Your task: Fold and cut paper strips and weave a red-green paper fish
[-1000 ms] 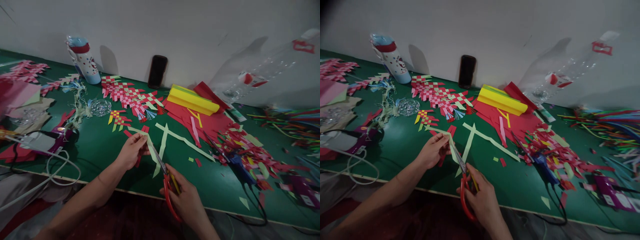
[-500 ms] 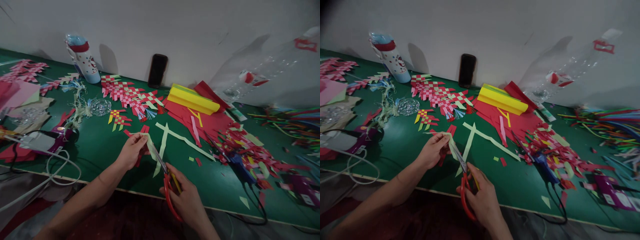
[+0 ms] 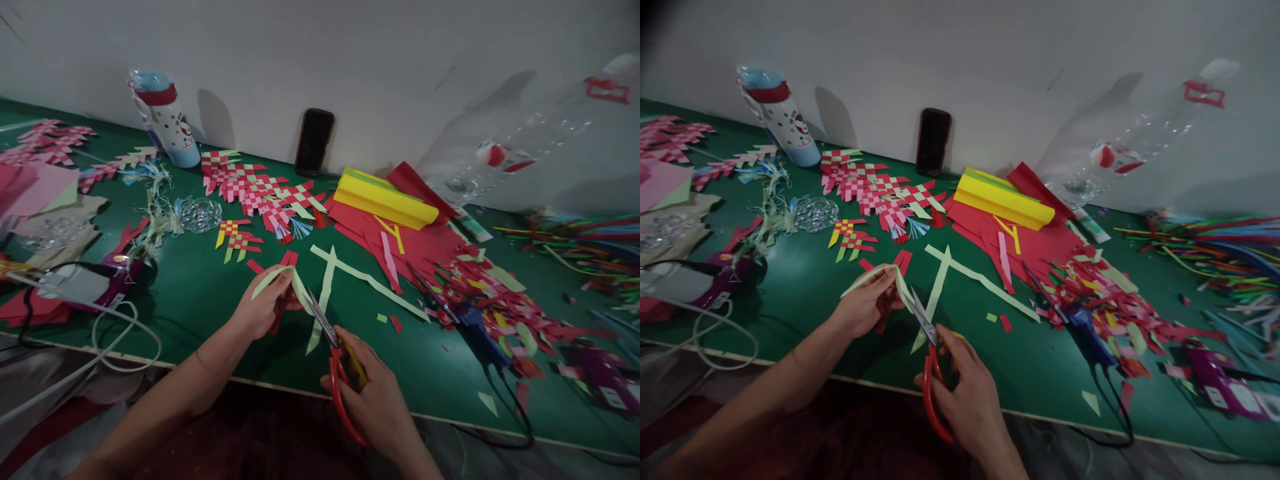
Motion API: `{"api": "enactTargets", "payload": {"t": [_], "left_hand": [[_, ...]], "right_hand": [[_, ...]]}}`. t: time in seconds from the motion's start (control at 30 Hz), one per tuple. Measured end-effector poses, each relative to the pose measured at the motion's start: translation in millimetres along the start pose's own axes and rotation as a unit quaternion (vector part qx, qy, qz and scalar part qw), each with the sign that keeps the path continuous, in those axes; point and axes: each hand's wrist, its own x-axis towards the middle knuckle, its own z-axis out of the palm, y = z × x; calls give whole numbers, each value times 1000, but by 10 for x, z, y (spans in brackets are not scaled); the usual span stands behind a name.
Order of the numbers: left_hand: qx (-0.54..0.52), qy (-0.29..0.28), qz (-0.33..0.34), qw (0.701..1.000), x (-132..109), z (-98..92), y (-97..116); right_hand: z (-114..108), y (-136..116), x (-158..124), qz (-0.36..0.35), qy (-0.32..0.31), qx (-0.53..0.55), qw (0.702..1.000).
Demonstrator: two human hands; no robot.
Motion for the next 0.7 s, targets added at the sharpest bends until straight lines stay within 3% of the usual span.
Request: {"api": "enactTargets", "payload": {"t": [0.7], "left_hand": [[14,-13,-8,1000,-29,16,-21]], "right_hand": [[54,36,26,-18,13,22,1000]]}}
